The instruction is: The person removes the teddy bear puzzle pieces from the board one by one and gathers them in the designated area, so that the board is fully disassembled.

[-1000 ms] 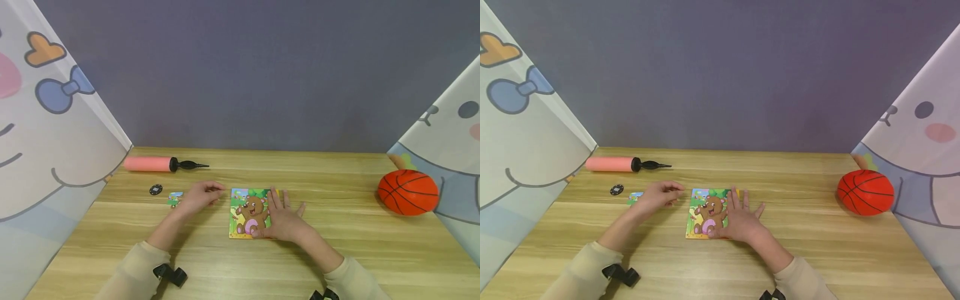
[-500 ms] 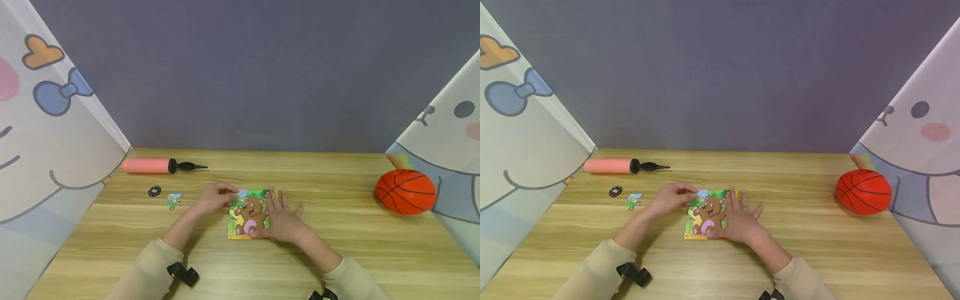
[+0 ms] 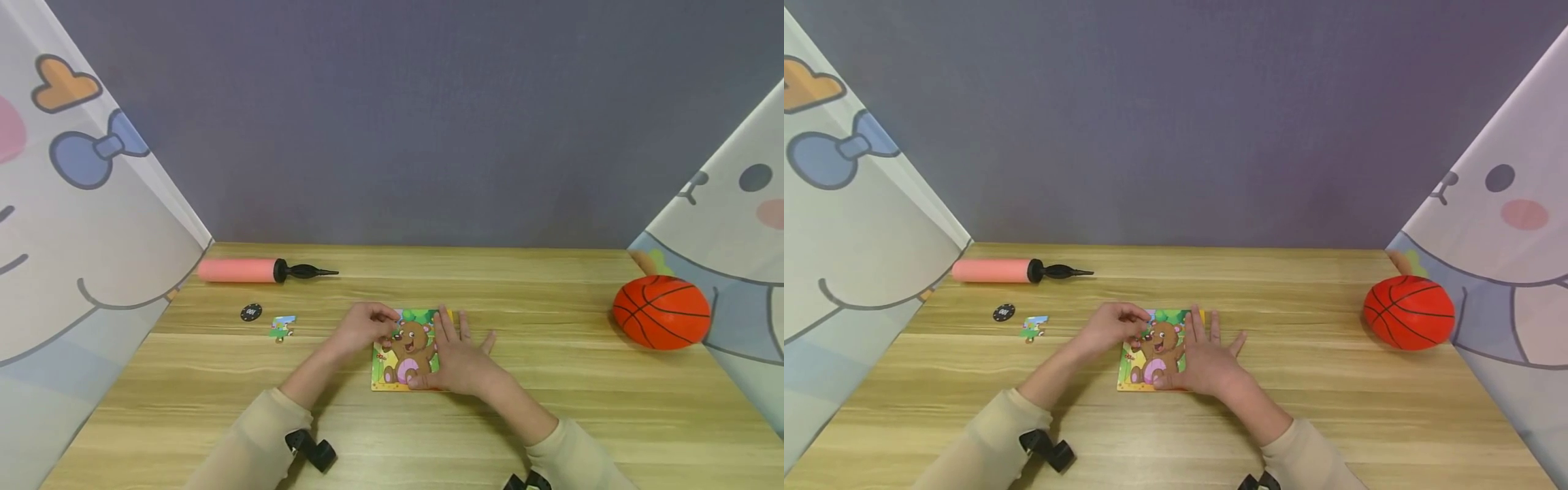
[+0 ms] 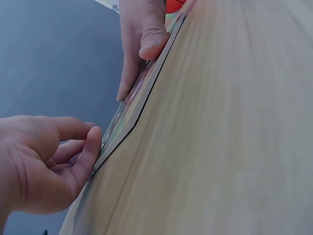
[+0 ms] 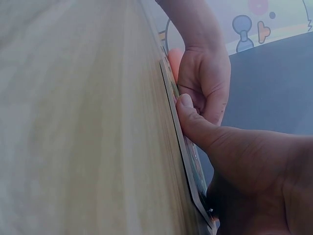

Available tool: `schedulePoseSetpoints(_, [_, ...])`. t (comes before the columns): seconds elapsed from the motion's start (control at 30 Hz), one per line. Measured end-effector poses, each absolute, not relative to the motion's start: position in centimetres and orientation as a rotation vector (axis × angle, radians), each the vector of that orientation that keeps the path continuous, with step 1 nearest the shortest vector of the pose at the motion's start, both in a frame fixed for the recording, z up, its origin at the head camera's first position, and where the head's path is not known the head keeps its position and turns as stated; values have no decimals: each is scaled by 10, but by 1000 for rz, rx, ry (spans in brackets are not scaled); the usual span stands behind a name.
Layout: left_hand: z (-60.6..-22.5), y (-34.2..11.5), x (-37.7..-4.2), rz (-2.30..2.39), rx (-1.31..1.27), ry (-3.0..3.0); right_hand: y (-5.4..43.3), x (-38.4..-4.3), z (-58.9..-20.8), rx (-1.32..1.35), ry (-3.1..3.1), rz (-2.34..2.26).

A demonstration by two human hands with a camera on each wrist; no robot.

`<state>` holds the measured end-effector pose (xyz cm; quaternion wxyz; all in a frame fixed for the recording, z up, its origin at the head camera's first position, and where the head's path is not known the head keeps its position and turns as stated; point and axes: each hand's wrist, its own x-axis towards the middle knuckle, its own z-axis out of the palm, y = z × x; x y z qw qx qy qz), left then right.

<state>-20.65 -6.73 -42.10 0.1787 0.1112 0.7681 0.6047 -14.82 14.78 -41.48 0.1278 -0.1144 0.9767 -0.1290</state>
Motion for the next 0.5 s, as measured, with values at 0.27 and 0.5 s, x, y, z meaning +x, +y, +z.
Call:
schedulePoseSetpoints(0.27, [-419,-63,-207,1639,254,2220,148,-148,-414,-343,2843,-372])
schedulePoseSetpoints(0.5, [-416,-58,-207,1551,196,2290,148,-147,-414,-346,2841,-379])
